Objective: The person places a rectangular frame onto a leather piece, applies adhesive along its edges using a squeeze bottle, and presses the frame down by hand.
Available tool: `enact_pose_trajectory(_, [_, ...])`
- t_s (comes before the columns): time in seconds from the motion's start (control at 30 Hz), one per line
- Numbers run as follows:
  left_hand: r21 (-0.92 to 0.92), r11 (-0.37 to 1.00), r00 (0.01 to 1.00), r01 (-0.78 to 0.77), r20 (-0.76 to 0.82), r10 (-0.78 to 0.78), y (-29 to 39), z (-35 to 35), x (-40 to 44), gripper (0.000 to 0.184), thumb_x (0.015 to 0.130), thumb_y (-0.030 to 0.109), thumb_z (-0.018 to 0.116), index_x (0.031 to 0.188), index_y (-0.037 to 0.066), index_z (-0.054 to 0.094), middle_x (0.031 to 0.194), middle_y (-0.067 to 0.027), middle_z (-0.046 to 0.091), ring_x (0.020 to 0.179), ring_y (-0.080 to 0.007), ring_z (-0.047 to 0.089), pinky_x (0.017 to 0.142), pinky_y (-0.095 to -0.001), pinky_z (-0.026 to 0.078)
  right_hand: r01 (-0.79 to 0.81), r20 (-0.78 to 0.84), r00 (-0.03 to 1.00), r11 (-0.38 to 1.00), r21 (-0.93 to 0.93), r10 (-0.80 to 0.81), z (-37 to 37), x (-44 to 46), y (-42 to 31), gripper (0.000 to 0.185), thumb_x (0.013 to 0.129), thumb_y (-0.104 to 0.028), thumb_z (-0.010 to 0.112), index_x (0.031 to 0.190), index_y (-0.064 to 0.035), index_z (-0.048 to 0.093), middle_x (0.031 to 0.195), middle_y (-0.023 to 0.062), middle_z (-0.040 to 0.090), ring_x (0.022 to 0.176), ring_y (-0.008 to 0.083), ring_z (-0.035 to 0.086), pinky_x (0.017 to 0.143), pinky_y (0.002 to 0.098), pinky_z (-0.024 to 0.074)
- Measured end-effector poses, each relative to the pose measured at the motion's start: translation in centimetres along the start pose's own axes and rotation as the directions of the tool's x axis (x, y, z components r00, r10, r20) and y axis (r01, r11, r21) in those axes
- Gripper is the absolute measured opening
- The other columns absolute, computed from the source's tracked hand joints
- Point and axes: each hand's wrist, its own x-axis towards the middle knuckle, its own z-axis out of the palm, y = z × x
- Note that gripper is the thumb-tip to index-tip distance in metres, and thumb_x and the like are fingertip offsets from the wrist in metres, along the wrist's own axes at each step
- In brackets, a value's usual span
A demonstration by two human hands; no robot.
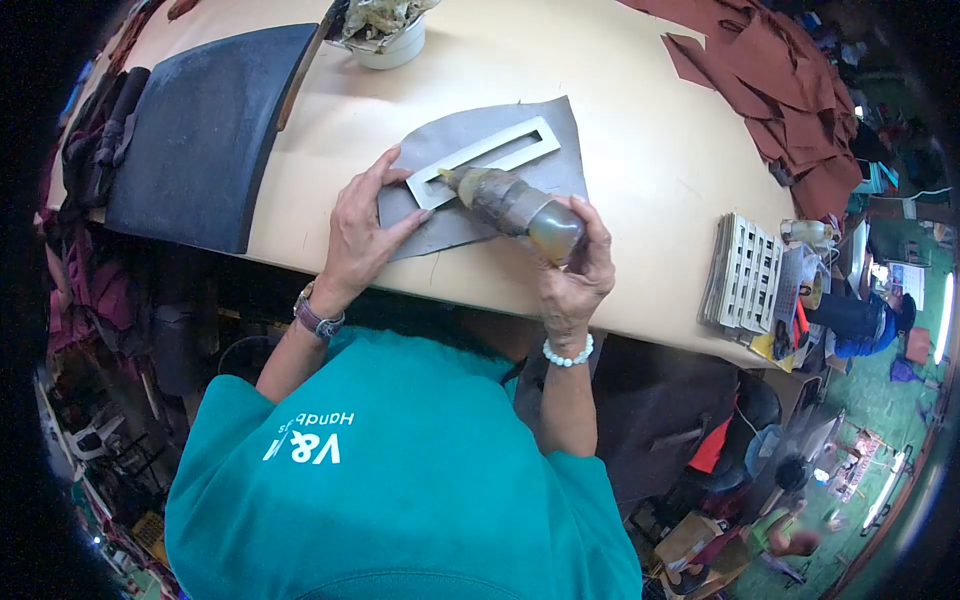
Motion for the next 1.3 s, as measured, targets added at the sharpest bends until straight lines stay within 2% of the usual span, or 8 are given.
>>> enact_pose_trajectory(0.07, [0.004, 1.0, 1.0, -0.009, -0.003, 0.009, -0.1, 0.1, 0.0, 0.074, 0.066, 0.012, 0.077, 0.131, 0.003, 0.043, 0.103, -0.01, 0.063, 0.097, -0.0249, 0.057, 0.086, -0.036, 0.042, 0.011, -0.005, 1.0, 1.0, 0.001, -0.011, 0.7, -0.5, -0.1, 0.06, 0.071, 0.005, 0.074, 0.124, -0.0007, 0.048, 0.113, 0.0081, 0.056, 0.105, 0.0164, 0.054, 0.093, 0.0298, 0.0435])
enact_pose_trajectory(0.17, [-0.009, 1.0, 1.0, 0.0, -0.003, 0.0, 0.0, 0.0, 0.0, 0.074, 0.066, 0.012, 0.077, 0.132, 0.004, 0.043, 0.102, -0.0097, 0.063, 0.096, -0.0248, 0.057, 0.086, -0.0359, 0.042, -0.106, -0.111, 0.988, 0.993, 0.045, 0.11, 0.7, -0.3, -0.8, 0.058, 0.072, 0.004, 0.073, 0.124, -0.0007, 0.048, 0.112, 0.0078, 0.056, 0.102, 0.0164, 0.054, 0.092, 0.0298, 0.0441])
enact_pose_trajectory(0.2, [-0.006, 1.0, 1.0, -0.001, -0.003, 0.001, 0.0, 0.0, 0.1, 0.074, 0.066, 0.013, 0.077, 0.132, 0.004, 0.043, 0.102, -0.0097, 0.063, 0.096, -0.0247, 0.057, 0.086, -0.0359, 0.042, -0.127, -0.192, 0.969, 0.982, 0.142, 0.153, 0.0, 0.1, -0.2, 0.051, 0.075, 0.001, 0.071, 0.121, 0.0002, 0.049, 0.109, 0.0084, 0.055, 0.099, 0.0162, 0.055, 0.089, 0.0299, 0.0457])
enact_pose_trajectory(0.3, [-0.003, 1.0, 1.0, 0.003, -0.004, -0.003, 0.0, 0.0, 0.0, 0.074, 0.066, 0.013, 0.077, 0.132, 0.004, 0.043, 0.102, -0.0097, 0.063, 0.096, -0.0246, 0.057, 0.087, -0.0358, 0.042, -0.131, -0.379, 0.902, 0.968, 0.213, 0.206, -2.1, 2.4, 0.6, 0.043, 0.078, -0.001, 0.07, 0.116, 0.0009, 0.05, 0.107, 0.0092, 0.055, 0.097, 0.0161, 0.055, 0.087, 0.0295, 0.047])
enact_pose_trajectory(0.33, [-0.004, 1.0, 1.0, 0.007, -0.003, -0.007, 0.1, 0.0, 0.0, 0.074, 0.066, 0.013, 0.077, 0.132, 0.004, 0.043, 0.102, -0.0097, 0.064, 0.096, -0.0246, 0.058, 0.087, -0.0357, 0.042, -0.12, -0.424, 0.887, 0.978, 0.171, 0.183, -2.3, 3.3, 0.4, 0.039, 0.079, -0.004, 0.07, 0.112, 0.0027, 0.051, 0.104, 0.0102, 0.055, 0.095, 0.0162, 0.056, 0.086, 0.0287, 0.0475])
enact_pose_trajectory(0.57, [-0.01, 1.0, 1.0, 0.015, -0.004, -0.015, 0.0, -0.1, 0.0, 0.073, 0.067, 0.013, 0.077, 0.131, 0.003, 0.044, 0.103, -0.0101, 0.064, 0.097, -0.0245, 0.058, 0.088, -0.0355, 0.042, -0.098, -0.408, 0.906, 0.994, 0.053, 0.111, -3.5, 6.6, 2.0, 0.038, 0.078, -0.007, 0.072, 0.108, 0.0047, 0.052, 0.102, 0.0107, 0.056, 0.092, 0.0159, 0.057, 0.085, 0.027, 0.0481])
enact_pose_trajectory(1.07, [-0.022, 1.0, 1.0, 0.0, -0.013, 0.0, -0.2, 0.1, -0.1, 0.075, 0.065, 0.013, 0.076, 0.131, 0.004, 0.043, 0.101, -0.0081, 0.062, 0.096, -0.0233, 0.057, 0.086, -0.0365, 0.041, -0.107, -0.388, 0.915, 0.994, 0.028, 0.109, -4.0, 7.1, 2.6, 0.04, 0.077, -0.008, 0.074, 0.109, 0.0056, 0.053, 0.102, 0.0121, 0.057, 0.092, 0.0172, 0.058, 0.085, 0.0278, 0.0491])
enact_pose_trajectory(1.3, [-0.013, 1.0, 1.0, -0.004, -0.02, 0.004, -0.1, 0.1, 0.0, 0.074, 0.065, 0.013, 0.076, 0.131, 0.004, 0.044, 0.101, -0.0085, 0.062, 0.096, -0.0235, 0.057, 0.085, -0.0363, 0.041, -0.114, -0.319, 0.94, 0.993, 0.03, 0.118, -3.4, 6.6, 1.7, 0.038, 0.077, -0.006, 0.073, 0.109, 0.0046, 0.054, 0.101, 0.0098, 0.058, 0.092, 0.0156, 0.058, 0.085, 0.0269, 0.0483])
